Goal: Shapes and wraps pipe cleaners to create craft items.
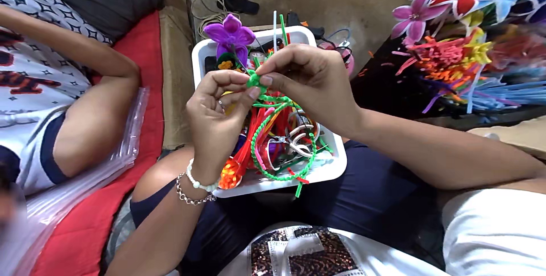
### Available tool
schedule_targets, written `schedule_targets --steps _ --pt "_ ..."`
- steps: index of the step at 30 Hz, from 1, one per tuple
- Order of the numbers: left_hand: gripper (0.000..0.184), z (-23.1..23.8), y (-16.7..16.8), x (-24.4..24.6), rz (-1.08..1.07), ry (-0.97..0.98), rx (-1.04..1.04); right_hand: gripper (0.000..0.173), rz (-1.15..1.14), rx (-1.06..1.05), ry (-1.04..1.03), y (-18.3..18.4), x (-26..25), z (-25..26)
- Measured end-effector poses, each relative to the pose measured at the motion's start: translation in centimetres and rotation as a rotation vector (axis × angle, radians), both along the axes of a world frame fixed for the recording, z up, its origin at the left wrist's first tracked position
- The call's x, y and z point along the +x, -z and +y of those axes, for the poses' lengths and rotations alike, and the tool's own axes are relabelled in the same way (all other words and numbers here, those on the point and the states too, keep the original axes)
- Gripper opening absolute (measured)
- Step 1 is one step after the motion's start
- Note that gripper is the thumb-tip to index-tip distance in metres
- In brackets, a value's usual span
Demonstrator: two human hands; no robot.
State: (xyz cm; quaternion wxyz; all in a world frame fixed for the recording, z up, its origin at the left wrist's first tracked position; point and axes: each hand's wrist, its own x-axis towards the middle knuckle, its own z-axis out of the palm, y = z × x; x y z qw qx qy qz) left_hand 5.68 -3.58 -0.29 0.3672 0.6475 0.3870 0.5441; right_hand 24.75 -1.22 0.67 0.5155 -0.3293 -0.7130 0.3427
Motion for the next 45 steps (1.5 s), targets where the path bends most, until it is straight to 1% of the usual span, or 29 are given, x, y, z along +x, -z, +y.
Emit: schedule_targets --steps 1,3,5,8,10,12,17,19,20,22,25,27,29,31,33,36,38,40,41,42,43,45 --pt "0.030 0.0 0.1 0.0 -0.027 0.004 0.000 0.013 0.018 0.008 0.000 0.1 -0.1 0.0" --pt "0.030 0.1 0.2 -0.2 -0.012 0.001 0.037 0.013 0.009 0.012 -0.029 0.0 0.0 0.2" --pt "0.029 0.3 -0.1 -0.6 0.066 0.001 0.067 0.013 -0.068 0.041 -0.060 -0.4 0.4 0.4" --pt "0.030 0.6 -0.5 -1.2 0.184 0.015 0.122 0.012 -0.227 0.126 -0.050 -0.8 1.0 0.7" --pt "0.029 0.7 -0.6 -1.3 0.214 0.022 0.144 0.011 -0.266 0.138 -0.039 -0.7 1.1 0.7" --pt "0.030 0.6 -0.4 -1.2 0.174 0.014 0.125 0.011 -0.223 0.100 -0.037 -0.6 1.0 0.5" --pt "0.033 0.0 0.2 -0.1 -0.076 -0.027 0.027 0.013 0.116 -0.190 -0.086 -0.2 -0.2 -0.2" --pt "0.033 0.0 0.3 -0.2 -0.093 -0.025 0.005 0.012 0.168 -0.251 -0.111 0.0 -0.3 -0.2" --pt "0.033 0.1 0.1 -0.5 -0.054 -0.021 -0.001 0.012 0.144 -0.254 -0.129 -0.1 -0.2 0.0" --pt "0.033 0.2 -0.5 -1.1 0.068 0.002 0.011 0.012 0.012 -0.185 -0.137 -0.4 0.4 0.4" --pt "0.034 0.4 -0.9 -1.4 0.196 0.023 0.090 0.014 -0.232 0.054 -0.095 -0.8 1.2 0.8" --pt "0.040 0.4 -0.9 -1.3 0.247 0.025 0.141 0.013 -0.315 0.136 -0.077 -1.0 1.3 0.8" --pt "0.047 0.5 -0.7 -1.2 0.244 0.020 0.185 0.012 -0.329 0.136 -0.061 -1.0 1.2 0.7" --pt "0.049 0.6 -0.4 -1.0 0.182 0.016 0.187 0.011 -0.252 0.084 -0.059 -0.8 1.0 0.5" --pt "0.042 0.3 0.0 -0.4 0.096 -0.024 0.175 0.010 -0.115 -0.031 -0.065 -0.7 0.7 0.2" --pt "0.028 -0.3 0.6 0.5 -0.023 -0.065 0.162 0.008 0.143 -0.264 -0.124 -0.6 0.2 -0.2" --pt "0.026 -0.6 0.6 0.7 -0.057 -0.080 0.114 0.009 0.305 -0.420 -0.180 -0.3 -0.2 -0.3" --pt "0.025 -0.6 0.5 0.6 -0.071 -0.083 0.070 0.011 0.370 -0.492 -0.216 -0.2 -0.2 -0.3" --pt "0.024 -0.5 0.4 0.4 -0.067 -0.077 0.061 0.011 0.342 -0.479 -0.225 -0.2 -0.1 -0.1" --pt "0.023 -0.4 0.2 0.2 -0.040 -0.070 0.057 0.009 0.264 -0.426 -0.228 -0.3 0.2 0.1" --pt "0.022 -0.3 -0.1 -0.1 0.004 -0.058 0.059 0.010 0.147 -0.342 -0.217 -0.5 0.5 0.4" --pt "0.021 -0.1 -0.6 -0.7 0.116 -0.032 0.083 0.018 -0.084 -0.137 -0.159 -1.0 1.2 0.8"
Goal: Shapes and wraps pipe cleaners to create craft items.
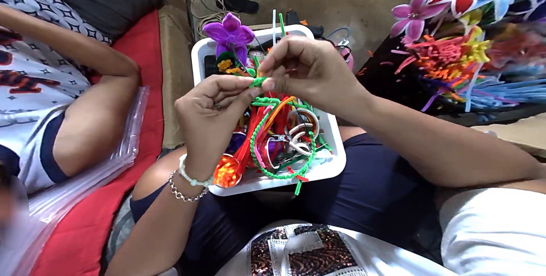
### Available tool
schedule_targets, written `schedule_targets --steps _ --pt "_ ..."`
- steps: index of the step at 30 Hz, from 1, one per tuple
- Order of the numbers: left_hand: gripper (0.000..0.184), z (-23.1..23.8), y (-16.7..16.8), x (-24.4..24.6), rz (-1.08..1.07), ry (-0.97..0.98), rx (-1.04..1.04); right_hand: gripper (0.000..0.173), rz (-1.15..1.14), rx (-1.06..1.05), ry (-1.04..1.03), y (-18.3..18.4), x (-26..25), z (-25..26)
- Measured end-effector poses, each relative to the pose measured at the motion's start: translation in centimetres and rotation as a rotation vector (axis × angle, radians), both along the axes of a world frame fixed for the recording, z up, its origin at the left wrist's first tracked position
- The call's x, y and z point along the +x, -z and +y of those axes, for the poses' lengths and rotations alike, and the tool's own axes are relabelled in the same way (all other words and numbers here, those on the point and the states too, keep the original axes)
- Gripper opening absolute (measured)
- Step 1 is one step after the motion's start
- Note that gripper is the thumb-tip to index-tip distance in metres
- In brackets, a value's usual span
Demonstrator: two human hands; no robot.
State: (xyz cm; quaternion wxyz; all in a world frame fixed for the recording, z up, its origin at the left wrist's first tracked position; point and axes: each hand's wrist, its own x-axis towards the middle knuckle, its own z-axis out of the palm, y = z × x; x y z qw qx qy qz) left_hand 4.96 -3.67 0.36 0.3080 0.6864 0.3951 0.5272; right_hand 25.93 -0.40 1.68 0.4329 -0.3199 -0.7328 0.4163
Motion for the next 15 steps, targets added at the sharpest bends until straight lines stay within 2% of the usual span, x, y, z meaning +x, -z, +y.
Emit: schedule_targets --steps 1,3,6,8,12,15 --pt "0.021 0.1 -0.1 -0.2 0.042 0.011 0.021 0.021 -0.086 0.095 0.017 -0.2 0.2 0.1" --pt "0.021 0.2 0.1 -0.2 0.096 0.020 0.044 0.018 -0.189 0.195 0.039 -0.5 0.4 0.0" --pt "0.026 0.1 0.6 0.2 0.113 0.010 0.049 0.009 -0.240 0.153 0.047 -0.4 0.5 -0.2" --pt "0.030 0.1 0.8 0.3 0.084 0.002 0.056 0.008 -0.169 0.065 0.040 -0.2 0.5 -0.2" --pt "0.019 0.1 1.6 0.9 -0.044 0.015 0.139 0.007 0.092 -0.192 0.000 -0.4 0.3 -0.3" --pt "0.019 0.0 1.9 1.2 -0.121 0.014 0.120 0.006 0.286 -0.368 0.001 -0.2 -0.2 -0.8"
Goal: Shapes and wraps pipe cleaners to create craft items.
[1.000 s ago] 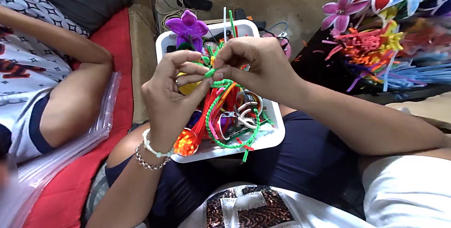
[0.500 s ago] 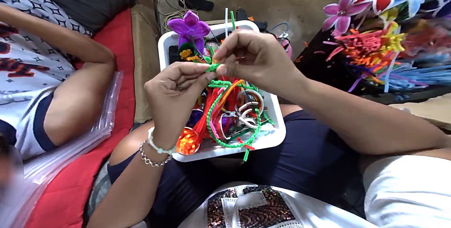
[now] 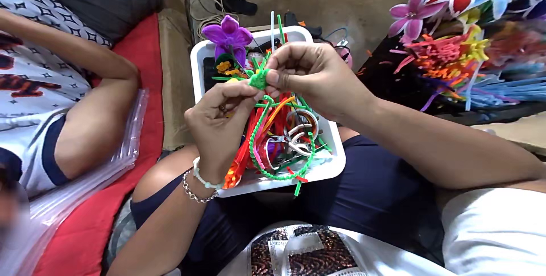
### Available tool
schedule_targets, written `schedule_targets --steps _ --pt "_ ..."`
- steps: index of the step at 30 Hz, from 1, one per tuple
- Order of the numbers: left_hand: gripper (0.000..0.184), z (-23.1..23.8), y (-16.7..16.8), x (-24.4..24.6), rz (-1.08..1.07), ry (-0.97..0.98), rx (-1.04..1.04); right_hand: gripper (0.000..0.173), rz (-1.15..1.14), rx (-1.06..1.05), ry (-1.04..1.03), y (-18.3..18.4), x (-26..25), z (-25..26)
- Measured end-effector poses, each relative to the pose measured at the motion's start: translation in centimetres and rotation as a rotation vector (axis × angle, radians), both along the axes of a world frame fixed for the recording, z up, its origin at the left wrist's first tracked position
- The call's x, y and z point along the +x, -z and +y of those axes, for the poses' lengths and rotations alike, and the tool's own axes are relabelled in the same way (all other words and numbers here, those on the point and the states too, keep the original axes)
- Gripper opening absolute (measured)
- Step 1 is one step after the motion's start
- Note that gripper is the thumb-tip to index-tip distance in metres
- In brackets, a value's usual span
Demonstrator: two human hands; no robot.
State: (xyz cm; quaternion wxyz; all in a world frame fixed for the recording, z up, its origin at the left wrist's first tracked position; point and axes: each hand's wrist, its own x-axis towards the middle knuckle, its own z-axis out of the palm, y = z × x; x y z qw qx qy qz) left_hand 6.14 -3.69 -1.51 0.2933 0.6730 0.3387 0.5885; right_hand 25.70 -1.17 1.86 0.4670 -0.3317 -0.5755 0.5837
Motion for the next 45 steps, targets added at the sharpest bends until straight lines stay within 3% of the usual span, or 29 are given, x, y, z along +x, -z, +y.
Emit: schedule_targets --steps 5,10,13,16,21,24,27,31,34,38,42,45 --pt "0.021 0.0 -0.5 -0.3 -0.034 -0.016 -0.073 0.007 0.074 -0.074 -0.019 0.3 -0.4 -0.3" --pt "0.019 0.4 -1.4 -1.4 0.137 -0.022 -0.063 0.017 -0.394 0.437 0.066 -0.1 0.6 0.4" --pt "0.017 0.4 -1.5 -1.6 0.195 -0.024 -0.019 0.016 -0.481 0.561 0.106 -0.1 0.7 0.3" --pt "0.017 0.4 -1.2 -1.3 0.122 -0.006 -0.006 0.011 -0.393 0.442 0.070 -0.1 0.5 0.2" --pt "0.022 -0.4 0.1 0.3 -0.154 0.007 -0.001 0.012 0.107 -0.005 0.048 0.6 -1.1 -0.8" --pt "0.023 -0.7 0.4 0.5 -0.207 0.002 0.043 0.014 0.239 -0.102 0.048 0.7 -1.8 -1.6" --pt "0.021 -0.2 -0.5 -0.5 -0.120 -0.004 0.011 0.012 0.040 0.120 0.026 0.4 -1.0 -0.9" --pt "0.019 0.3 -1.2 -1.2 0.022 0.029 0.017 0.021 -0.319 0.473 0.092 -0.4 0.2 0.0" --pt "0.017 0.3 -1.0 -1.2 0.071 0.026 0.065 0.015 -0.394 0.548 0.114 -0.3 0.3 0.0" --pt "0.018 0.1 -0.3 -0.4 -0.052 0.037 0.058 0.011 -0.241 0.381 0.093 -0.1 0.1 -0.3" --pt "0.021 -0.5 0.2 0.4 -0.141 0.033 0.068 0.014 0.148 -0.052 0.055 0.0 -0.9 -0.9" --pt "0.023 -0.4 0.2 0.1 -0.163 0.011 0.043 0.016 0.290 -0.267 0.011 0.0 -1.4 -1.3"
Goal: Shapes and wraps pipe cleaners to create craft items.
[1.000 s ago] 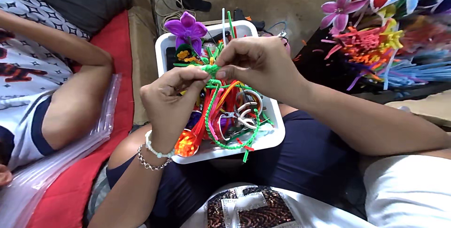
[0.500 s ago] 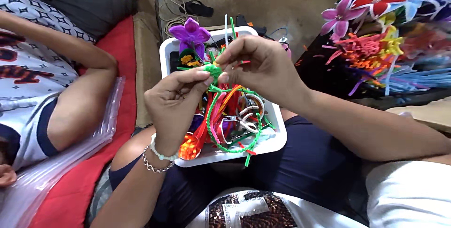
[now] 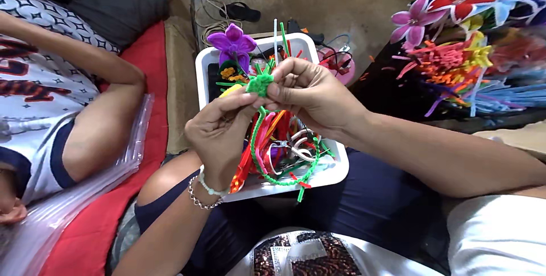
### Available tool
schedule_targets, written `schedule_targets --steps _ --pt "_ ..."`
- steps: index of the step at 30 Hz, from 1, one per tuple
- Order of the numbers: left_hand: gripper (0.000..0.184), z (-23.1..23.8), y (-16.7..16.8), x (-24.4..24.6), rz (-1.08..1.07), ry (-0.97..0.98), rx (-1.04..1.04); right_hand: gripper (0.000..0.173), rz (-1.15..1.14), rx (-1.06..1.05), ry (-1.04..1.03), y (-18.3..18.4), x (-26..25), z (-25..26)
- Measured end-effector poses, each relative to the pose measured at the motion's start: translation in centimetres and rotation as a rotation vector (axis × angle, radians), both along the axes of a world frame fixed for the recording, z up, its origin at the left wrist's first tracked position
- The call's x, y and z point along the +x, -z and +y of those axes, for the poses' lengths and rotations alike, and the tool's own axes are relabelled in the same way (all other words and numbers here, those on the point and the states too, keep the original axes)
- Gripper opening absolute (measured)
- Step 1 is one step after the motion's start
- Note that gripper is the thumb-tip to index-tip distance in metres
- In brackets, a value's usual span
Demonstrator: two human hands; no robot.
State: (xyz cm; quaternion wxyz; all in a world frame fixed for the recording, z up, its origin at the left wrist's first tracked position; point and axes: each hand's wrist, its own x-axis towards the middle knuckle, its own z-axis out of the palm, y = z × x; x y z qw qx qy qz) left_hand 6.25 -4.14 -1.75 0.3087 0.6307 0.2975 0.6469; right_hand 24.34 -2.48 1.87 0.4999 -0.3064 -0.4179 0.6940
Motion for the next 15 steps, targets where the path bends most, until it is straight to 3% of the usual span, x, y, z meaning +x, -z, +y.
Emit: schedule_targets --steps 2,8,11,15 --pt "0.022 0.2 -0.2 -0.4 0.006 -0.001 -0.014 0.015 -0.045 0.038 -0.036 0.1 0.2 0.2" --pt "0.019 0.7 -1.3 -1.1 0.141 0.015 -0.017 0.019 -0.597 0.716 0.115 -0.3 1.7 1.5" --pt "0.019 0.6 -1.0 -1.0 0.139 0.010 0.007 0.013 -0.634 0.733 0.138 -0.5 1.7 1.3" --pt "0.021 0.2 -0.5 -0.1 0.031 0.013 0.016 0.010 -0.335 0.484 0.120 0.3 0.7 0.7"
